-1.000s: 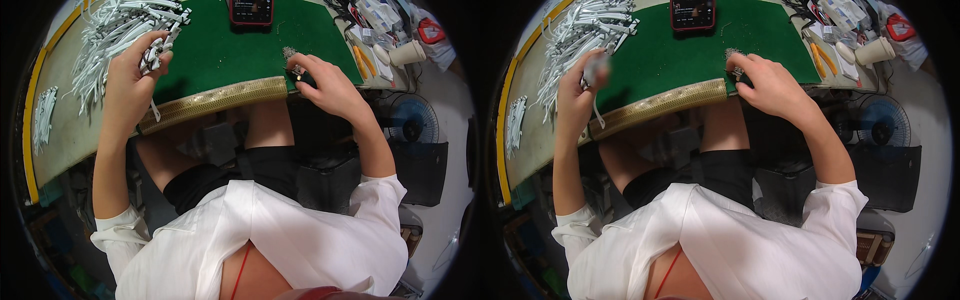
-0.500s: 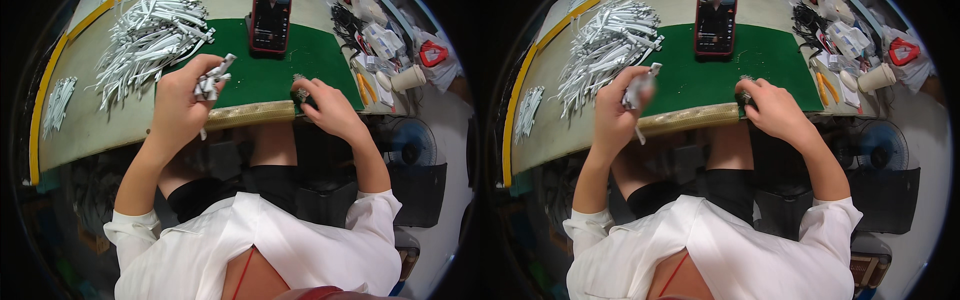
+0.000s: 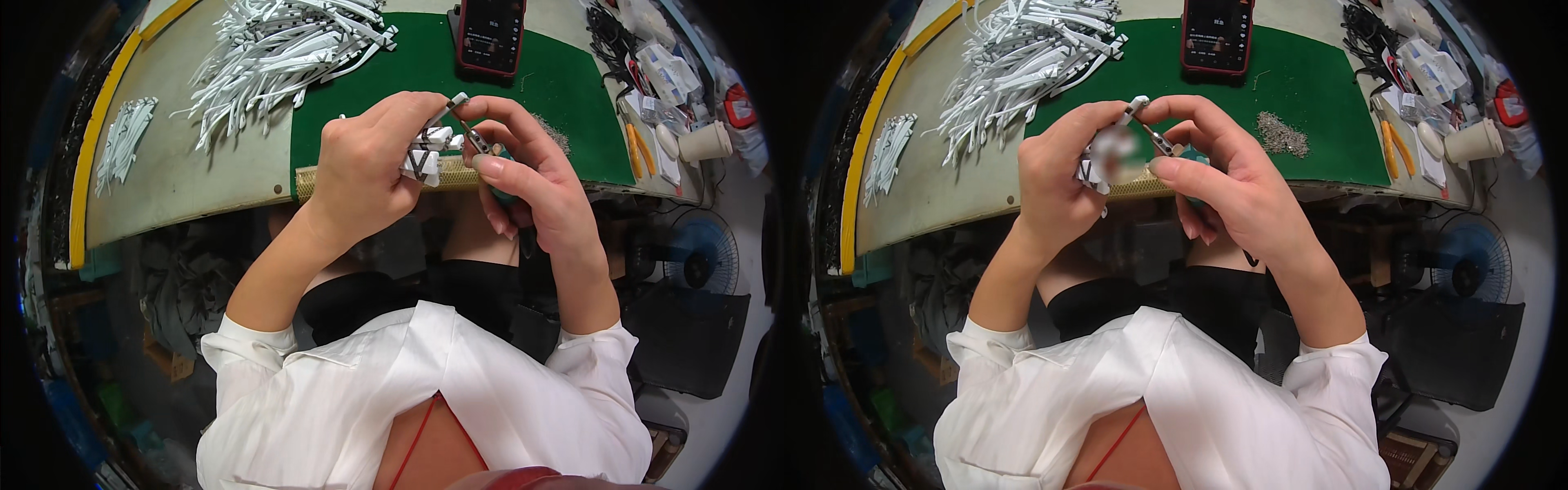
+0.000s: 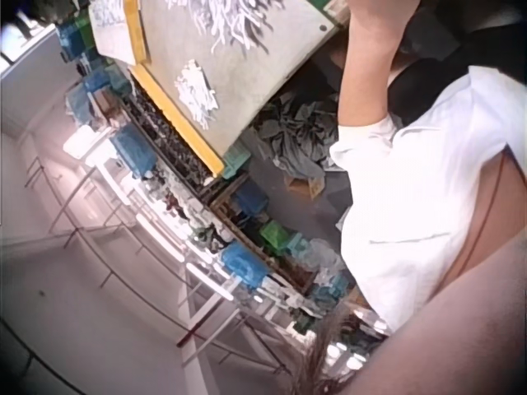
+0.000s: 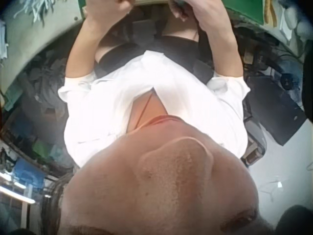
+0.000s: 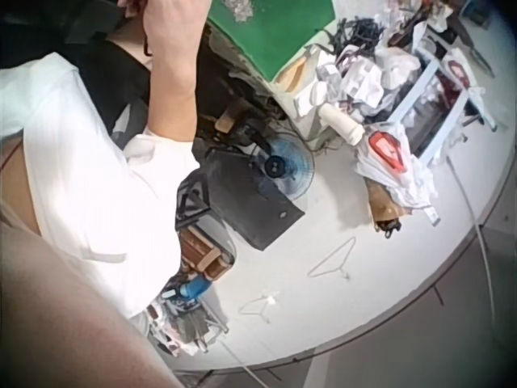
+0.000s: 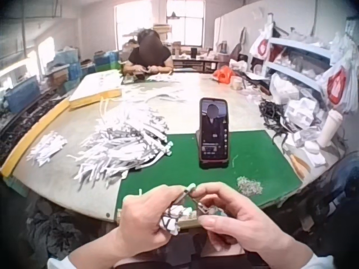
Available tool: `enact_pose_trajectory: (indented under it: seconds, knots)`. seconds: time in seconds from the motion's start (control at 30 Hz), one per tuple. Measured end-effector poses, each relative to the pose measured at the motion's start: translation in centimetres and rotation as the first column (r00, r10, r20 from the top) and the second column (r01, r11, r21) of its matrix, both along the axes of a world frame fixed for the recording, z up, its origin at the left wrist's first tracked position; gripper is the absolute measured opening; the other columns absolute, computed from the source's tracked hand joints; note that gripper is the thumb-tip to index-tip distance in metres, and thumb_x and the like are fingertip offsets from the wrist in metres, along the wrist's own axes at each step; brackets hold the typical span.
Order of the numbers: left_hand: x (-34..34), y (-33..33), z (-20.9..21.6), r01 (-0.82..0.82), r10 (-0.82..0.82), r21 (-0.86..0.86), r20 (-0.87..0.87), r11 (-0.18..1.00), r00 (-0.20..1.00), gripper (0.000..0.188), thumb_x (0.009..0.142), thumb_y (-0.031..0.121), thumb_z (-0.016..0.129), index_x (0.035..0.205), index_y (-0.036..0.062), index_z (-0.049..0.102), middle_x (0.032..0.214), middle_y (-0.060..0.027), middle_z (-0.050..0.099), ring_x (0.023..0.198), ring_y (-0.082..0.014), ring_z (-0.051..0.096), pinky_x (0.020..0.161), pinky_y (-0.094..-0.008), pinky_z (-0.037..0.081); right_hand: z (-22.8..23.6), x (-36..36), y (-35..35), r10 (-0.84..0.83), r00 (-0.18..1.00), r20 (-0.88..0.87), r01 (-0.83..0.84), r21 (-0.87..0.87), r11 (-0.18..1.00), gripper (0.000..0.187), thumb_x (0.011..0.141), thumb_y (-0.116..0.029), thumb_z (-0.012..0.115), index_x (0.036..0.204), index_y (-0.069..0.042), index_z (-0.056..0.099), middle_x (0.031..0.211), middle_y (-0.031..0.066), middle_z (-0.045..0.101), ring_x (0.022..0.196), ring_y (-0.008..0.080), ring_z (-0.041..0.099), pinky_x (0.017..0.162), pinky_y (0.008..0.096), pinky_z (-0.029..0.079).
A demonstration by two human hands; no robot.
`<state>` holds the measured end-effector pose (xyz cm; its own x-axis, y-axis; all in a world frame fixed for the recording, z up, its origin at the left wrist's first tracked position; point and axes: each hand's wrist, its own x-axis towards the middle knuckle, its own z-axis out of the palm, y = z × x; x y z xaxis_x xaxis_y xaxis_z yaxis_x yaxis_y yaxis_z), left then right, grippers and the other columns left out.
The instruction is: The person repeatedly picks up white cables from a pile on a green workbench and uses a small tool to insert a metal pin into the end of each cable. The person then places the finished cable back on the pile. This process is repeated continuously throughout the video.
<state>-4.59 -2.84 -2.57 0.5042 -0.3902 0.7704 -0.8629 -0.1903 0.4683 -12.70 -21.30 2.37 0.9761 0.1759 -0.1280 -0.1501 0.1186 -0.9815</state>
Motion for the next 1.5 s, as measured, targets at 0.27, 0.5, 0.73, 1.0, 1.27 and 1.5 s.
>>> enact_pose_trajectory:
  seconds: [0.27,0.5,0.73,1.0,1.27,1.5]
  knots:
    - [-0.5,0.5,0.4,-0.052,0.047,0.166,0.036,0.985,0.998,0.044,0.064,-0.008,0.068,0.107,-0.0005,0.065,0.087,-0.0134,0.069,0.072,-0.0288,0.070,0.061,-0.0314,0.054,-0.9,0.0,0.9,-0.109,0.993,0.037,0.111,-0.064,0.992,0.025,0.100,-0.017,0.054,0.118,-0.003,0.046,0.070,0.0028,0.059,0.048,0.0065,0.050,0.042,0.0197,0.035]
    - [0.5,0.4,-0.5,-0.153,0.115,0.366,0.123,0.918,0.986,0.031,0.067,0.001,0.067,0.097,0.0049,0.057,0.078,-0.0093,0.062,0.066,-0.0279,0.065,0.053,-0.0360,0.049,-4.9,0.9,2.1,0.040,0.791,0.610,0.511,-0.696,0.504,0.046,0.089,-0.012,0.066,0.127,-0.003,0.042,0.073,0.0155,0.063,0.056,0.0341,0.064,0.049,0.0417,0.048]
    - [7.2,0.1,0.5,-0.512,0.350,0.468,0.392,0.720,0.851,0.007,0.080,0.002,0.057,0.087,0.0041,0.057,0.078,-0.0118,0.065,0.071,-0.0288,0.069,0.058,-0.0385,0.054,-4.3,-0.5,0.1,0.014,0.856,0.517,0.446,-0.751,0.487,0.056,0.085,-0.015,0.069,0.133,-0.003,0.043,0.085,0.0177,0.064,0.056,0.0337,0.064,0.053,0.0402,0.051]
    - [17.3,-1.9,0.2,-0.549,0.234,0.709,0.500,0.443,0.834,0.010,0.074,-0.001,0.061,0.079,0.0023,0.068,0.093,-0.0165,0.069,0.086,-0.0347,0.070,0.072,-0.0450,0.057,-4.2,-1.5,-2.7,-0.099,0.882,0.460,0.434,-0.715,0.548,0.051,0.083,-0.013,0.071,0.129,-0.005,0.049,0.080,0.0169,0.063,0.066,0.0326,0.067,0.061,0.0386,0.051]
    - [13.8,-1.1,4.7,-0.190,0.205,0.533,0.030,0.825,0.978,0.019,0.075,0.010,0.080,0.090,0.0019,0.072,0.083,-0.0120,0.074,0.074,-0.0257,0.068,0.069,-0.0391,0.052,-3.2,-1.7,-8.6,-0.092,0.918,0.386,0.389,-0.828,0.405,0.044,0.086,-0.013,0.065,0.126,-0.006,0.048,0.094,0.0184,0.065,0.080,0.0367,0.066,0.073,0.0402,0.052]
    - [10.4,-2.2,5.8,0.108,-0.110,-0.038,-0.582,0.993,0.806,0.016,0.075,0.009,0.082,0.078,0.0043,0.068,0.069,-0.0004,0.064,0.060,-0.0067,0.055,0.054,-0.0229,0.043,-2.6,-1.1,-10.0,0.186,0.957,0.223,0.167,-0.946,0.276,0.029,0.087,-0.010,0.061,0.115,-0.006,0.056,0.102,0.0108,0.060,0.092,0.0265,0.060,0.080,0.0353,0.049]
